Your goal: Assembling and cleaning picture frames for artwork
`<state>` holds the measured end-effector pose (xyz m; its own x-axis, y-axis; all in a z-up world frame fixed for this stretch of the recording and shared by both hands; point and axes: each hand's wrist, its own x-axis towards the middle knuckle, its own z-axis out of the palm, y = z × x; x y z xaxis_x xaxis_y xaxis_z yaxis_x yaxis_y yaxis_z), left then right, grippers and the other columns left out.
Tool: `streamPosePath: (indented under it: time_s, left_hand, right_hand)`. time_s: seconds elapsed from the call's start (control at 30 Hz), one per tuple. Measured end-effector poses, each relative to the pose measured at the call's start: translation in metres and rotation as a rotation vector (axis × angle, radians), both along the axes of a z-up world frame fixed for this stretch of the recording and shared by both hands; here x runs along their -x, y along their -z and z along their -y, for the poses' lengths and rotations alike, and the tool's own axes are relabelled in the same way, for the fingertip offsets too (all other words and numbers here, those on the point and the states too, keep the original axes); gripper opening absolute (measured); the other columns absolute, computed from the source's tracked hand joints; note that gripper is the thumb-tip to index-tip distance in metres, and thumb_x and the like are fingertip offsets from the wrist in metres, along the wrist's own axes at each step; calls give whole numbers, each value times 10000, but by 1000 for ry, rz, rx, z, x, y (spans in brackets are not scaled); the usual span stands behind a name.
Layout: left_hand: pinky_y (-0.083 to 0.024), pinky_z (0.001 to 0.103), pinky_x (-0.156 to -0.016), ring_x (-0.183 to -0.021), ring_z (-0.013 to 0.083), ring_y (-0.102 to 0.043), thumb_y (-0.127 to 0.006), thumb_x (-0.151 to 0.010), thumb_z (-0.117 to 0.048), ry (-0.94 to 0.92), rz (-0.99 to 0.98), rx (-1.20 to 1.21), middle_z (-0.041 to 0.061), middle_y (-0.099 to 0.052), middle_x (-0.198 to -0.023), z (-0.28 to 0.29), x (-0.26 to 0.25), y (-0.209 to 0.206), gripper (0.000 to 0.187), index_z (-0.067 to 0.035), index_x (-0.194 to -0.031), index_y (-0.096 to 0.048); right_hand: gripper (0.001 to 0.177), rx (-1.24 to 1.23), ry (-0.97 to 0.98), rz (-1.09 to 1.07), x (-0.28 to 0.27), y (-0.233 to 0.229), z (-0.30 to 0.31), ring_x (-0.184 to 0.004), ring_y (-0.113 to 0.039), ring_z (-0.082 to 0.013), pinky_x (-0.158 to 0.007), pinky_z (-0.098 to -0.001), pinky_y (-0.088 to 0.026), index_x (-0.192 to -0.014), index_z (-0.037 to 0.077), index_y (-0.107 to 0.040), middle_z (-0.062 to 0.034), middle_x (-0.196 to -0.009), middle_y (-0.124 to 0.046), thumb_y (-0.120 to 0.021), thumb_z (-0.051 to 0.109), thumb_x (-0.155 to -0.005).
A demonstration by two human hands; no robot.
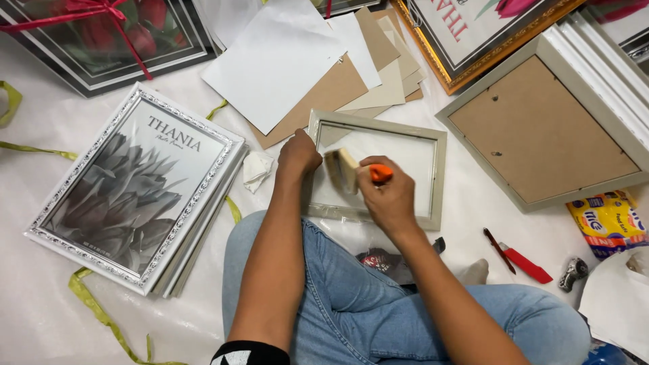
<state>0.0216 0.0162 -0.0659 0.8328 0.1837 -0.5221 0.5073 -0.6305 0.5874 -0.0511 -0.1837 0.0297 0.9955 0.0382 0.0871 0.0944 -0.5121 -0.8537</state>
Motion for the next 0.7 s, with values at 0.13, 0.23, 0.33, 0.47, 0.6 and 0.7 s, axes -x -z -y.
streamPosePath:
  time_s: [0.13, 0.23, 0.33, 0.47, 0.6, 0.7]
  left_hand:
    - [-520, 618, -991, -1152, 529, -641, -668, -776, -93, 17, 4, 11, 316, -677, -1148, -4, -3, 7, 603, 120, -1308, -480]
    - [-521, 629, -980, -1148, 537, -639, -631, -788, -65, 16, 16, 21, 322, -676, -1137, -2, -4, 9, 589, 135, -1319, -473]
    - [-520, 628, -984, -1154, 538, -636, -622, -801, -58, 41, 3, 0, 332, -673, -1153, -1, 0, -5, 568, 145, -1312, -479]
    - [-511, 611, -996, -1175, 533, -628, -699, -768, -84, 87, 16, 3, 339, -664, -1185, 2, 3, -16, 608, 139, -1309, -536]
    - [-511, 607, -1003, -1219, 526, -605, -699, -807, -167, 139, 4, -100, 345, -638, -1256, 2, 10, -43, 592, 97, -1326, -590]
    - [-397, 625, -1108, -1356, 514, -469, -838, -820, -313, 169, -4, -262, 341, -502, -1432, 6, 33, -114, 818, 40, -1472, -494]
  right_hand:
    - [147, 51, -5, -96, 6, -21, 3, -602, -631, -186, -586, -334, -524, -973, 179, -775, -86, -658, -675, -766, 210, -830]
    - [159, 129, -6, -97, -9, 6, 58, -638, -644, -207, -609, -342, -519, -951, 234, -791, -103, -694, -691, -795, 235, -792]
    - [152, 246, 68, -211, -18, 7, 117, -664, -624, -212, -640, -349, -503, -941, 253, -793, -96, -707, -687, -786, 290, -793]
    - [142, 329, 204, -227, -19, -36, 152, -640, -658, -242, -630, -354, -509, -921, 211, -775, -132, -663, -663, -745, 276, -798]
    - [140, 453, 182, -127, -13, -54, 168, -658, -675, -376, -605, -420, -508, -956, 207, -778, -187, -638, -643, -733, 264, -836]
    - [156, 321, 166, -23, -5, -61, 160, -628, -652, -295, -602, -382, -492, -969, 193, -793, -200, -625, -616, -767, 200, -815]
